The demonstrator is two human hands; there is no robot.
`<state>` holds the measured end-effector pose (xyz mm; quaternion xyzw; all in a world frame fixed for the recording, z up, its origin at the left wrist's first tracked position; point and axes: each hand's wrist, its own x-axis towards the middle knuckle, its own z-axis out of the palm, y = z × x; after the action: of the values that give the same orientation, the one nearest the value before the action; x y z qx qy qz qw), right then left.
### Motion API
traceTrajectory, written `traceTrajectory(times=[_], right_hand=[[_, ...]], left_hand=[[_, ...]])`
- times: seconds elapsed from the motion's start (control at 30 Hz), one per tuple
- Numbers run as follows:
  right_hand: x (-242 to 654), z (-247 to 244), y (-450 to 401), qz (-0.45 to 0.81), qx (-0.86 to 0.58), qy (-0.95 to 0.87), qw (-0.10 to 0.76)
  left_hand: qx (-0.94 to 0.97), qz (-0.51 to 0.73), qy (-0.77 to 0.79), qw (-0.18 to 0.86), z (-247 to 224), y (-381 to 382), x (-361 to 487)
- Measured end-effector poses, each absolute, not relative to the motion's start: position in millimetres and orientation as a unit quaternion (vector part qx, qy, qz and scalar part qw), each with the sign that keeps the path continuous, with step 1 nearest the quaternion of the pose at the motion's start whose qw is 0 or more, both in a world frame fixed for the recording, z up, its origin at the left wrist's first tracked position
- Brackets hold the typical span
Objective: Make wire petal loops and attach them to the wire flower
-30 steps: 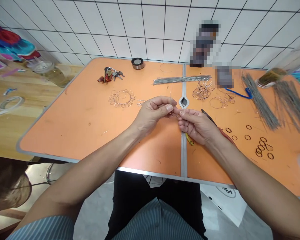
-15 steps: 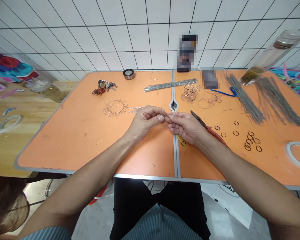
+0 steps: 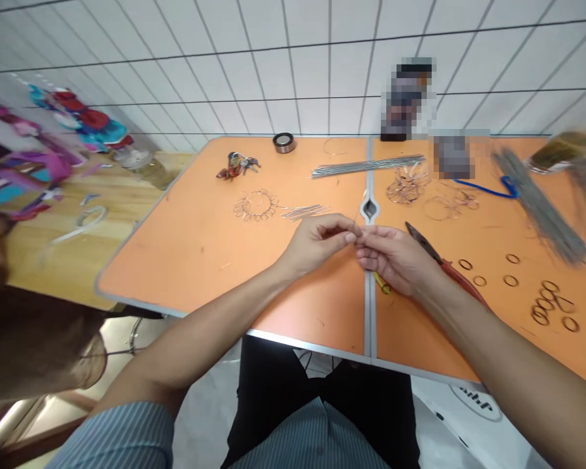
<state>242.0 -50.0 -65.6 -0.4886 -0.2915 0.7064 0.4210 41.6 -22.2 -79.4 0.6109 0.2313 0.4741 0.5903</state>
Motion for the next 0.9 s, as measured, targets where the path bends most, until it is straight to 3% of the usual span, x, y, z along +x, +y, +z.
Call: traceTrajectory(times=[0.33, 0.6, 0.9], right_hand=[[236.5, -63.2, -55.4, 0.575, -0.488, -0.42, 0.504], [236.6, -63.5, -54.9, 0.592, -0.467, -0.411, 0.513], [241.4, -72.6, -55.0, 0.556, -0.469, -0.475, 0.496]], left_hand=[[0.355, 0.478, 0.268, 0.757, -86.3, -7.2, 35.3], [0.35, 0.458, 0.21, 0.789, -77.6, -13.2, 37.1], [0.295, 0.45, 0.27, 0.798, -72.1, -19.3, 37.8]])
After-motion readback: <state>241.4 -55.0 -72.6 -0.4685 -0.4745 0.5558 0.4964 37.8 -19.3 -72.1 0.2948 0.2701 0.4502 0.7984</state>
